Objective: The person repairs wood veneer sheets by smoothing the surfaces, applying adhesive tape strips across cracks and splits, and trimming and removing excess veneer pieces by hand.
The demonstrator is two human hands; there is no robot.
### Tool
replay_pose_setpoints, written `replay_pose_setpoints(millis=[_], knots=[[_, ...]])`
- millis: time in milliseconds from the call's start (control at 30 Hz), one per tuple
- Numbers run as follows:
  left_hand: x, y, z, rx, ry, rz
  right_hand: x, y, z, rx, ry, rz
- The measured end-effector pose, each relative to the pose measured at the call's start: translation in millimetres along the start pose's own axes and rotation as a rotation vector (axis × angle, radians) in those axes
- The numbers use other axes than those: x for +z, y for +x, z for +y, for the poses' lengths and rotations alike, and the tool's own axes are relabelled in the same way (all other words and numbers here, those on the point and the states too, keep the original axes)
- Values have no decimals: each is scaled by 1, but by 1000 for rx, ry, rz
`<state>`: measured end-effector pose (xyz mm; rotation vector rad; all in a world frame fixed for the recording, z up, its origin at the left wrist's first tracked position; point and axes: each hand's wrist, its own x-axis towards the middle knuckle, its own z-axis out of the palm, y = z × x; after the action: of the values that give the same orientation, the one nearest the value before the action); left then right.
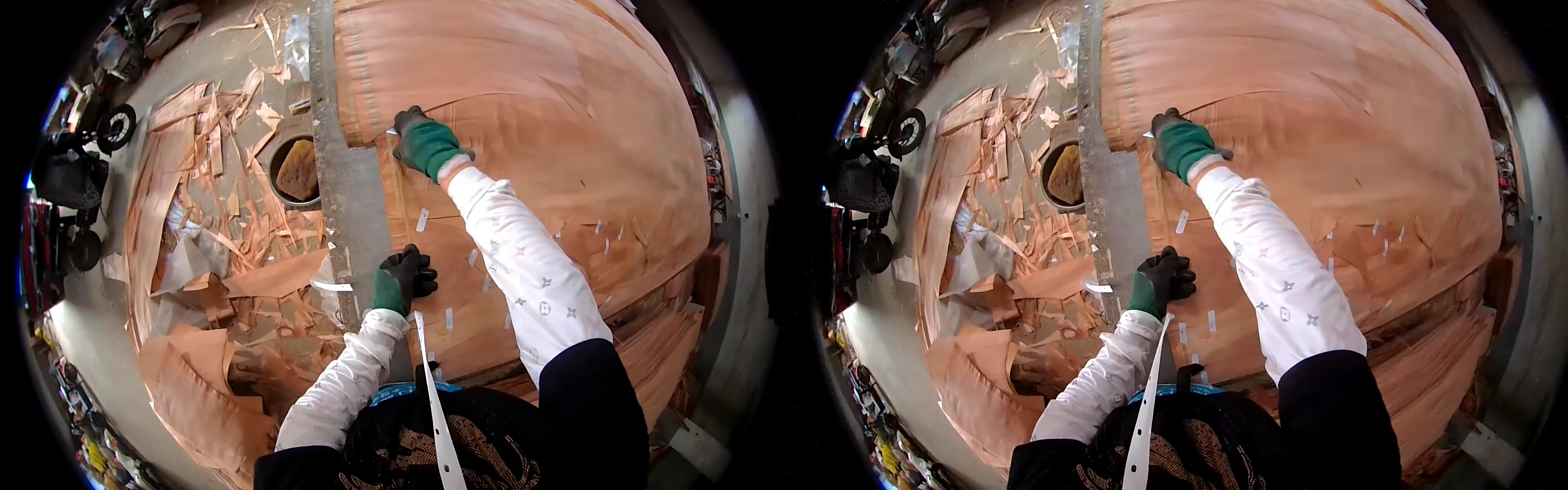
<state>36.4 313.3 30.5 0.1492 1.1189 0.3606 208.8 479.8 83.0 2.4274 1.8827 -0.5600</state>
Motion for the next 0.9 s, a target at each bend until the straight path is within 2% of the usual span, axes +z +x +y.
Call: replay_pose_setpoints(millis=[67, 167, 200, 300, 433, 533, 633, 767, 900], knots=[[2, -3, 1, 24, 25, 10, 1, 5, 14, 62, 149, -80], [-5, 5, -2, 28, 16, -41, 22, -27, 36, -344, -161, 81], [-8, 9, -5, 23, 8, -69, 23, -41, 35, -408, -278, 57], [1, -2, 0, 53, 114, 26, 58, -52, 48, -600, -505, 133], [3, -6, 0, 64, 149, 37, 49, -60, 43, -585, -459, 82], [5, -6, 3, 73, 161, 32, 62, -90, 45, -665, -440, 113], [2, -3, 2, 66, 168, 20, 87, -106, 57, -750, -323, 385], [3, -5, 3, 81, 201, 20, 79, -117, 54, -657, -169, 261], [0, -1, 1, 137, 274, 26, 104, -141, 53, -763, -315, 331]])
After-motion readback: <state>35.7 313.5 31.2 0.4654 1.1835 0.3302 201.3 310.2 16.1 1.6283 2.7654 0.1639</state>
